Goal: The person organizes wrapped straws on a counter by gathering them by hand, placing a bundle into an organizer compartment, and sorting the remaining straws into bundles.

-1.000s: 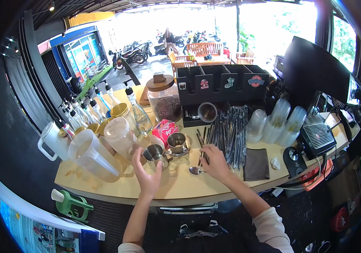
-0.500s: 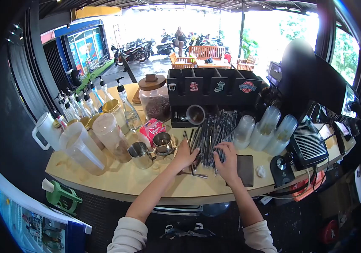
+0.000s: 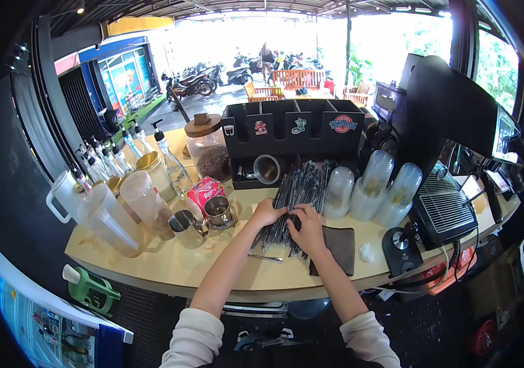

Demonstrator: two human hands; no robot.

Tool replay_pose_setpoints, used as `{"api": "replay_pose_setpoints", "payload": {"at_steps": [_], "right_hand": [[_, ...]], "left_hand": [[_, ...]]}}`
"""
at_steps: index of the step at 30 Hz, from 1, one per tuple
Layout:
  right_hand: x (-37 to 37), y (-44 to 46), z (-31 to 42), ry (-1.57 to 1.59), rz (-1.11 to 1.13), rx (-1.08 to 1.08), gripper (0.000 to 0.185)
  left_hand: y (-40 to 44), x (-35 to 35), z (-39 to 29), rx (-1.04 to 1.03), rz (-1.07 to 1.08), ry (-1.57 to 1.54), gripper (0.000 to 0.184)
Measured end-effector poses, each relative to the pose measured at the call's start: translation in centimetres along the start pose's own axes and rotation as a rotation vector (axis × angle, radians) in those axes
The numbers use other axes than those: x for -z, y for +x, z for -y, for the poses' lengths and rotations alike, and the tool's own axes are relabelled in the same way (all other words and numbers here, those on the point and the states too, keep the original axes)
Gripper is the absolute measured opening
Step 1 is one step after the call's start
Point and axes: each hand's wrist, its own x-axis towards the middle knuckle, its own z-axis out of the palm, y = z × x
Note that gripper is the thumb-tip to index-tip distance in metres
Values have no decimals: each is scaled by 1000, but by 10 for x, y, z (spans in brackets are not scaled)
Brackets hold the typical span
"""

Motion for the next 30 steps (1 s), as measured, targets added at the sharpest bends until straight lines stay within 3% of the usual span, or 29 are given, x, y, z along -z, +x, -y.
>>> {"api": "replay_pose_setpoints", "payload": {"at_steps": [1,4,7,9,14,18,21,23,24,26,30], "right_hand": [[1,0,0,5,0,-8,19],[1,1,2,5,-4,-6,16],[1,0,2,10,-35,29,17],[2,0,2,9,-48,29,17],[3,-1,1,19,-48,14,16],[4,-3,0,0,-40,21,16],[5,-3,1,32,-51,7,17],[6,-2,2,55,-54,-7,18],[6,-2,2,56,-69,-5,20],[7,-2,3,60,-83,-7,21],[7,-3,3,47,-111,12,23]], "left_hand": [[3,2,-2,55,89,-6,54],[13,-1,1,74,92,-106,46],[2,13,-23,128,234,-239,45],[17,6,-12,170,261,-194,44],[31,-7,-2,195,407,-465,45],[29,2,-14,218,414,-426,44],[28,12,-22,212,381,-235,44],[37,12,-15,-7,240,90,48],[35,16,-18,-5,240,92,48],[31,23,-25,-102,25,397,64],[14,43,-52,-87,-85,515,61]]}}
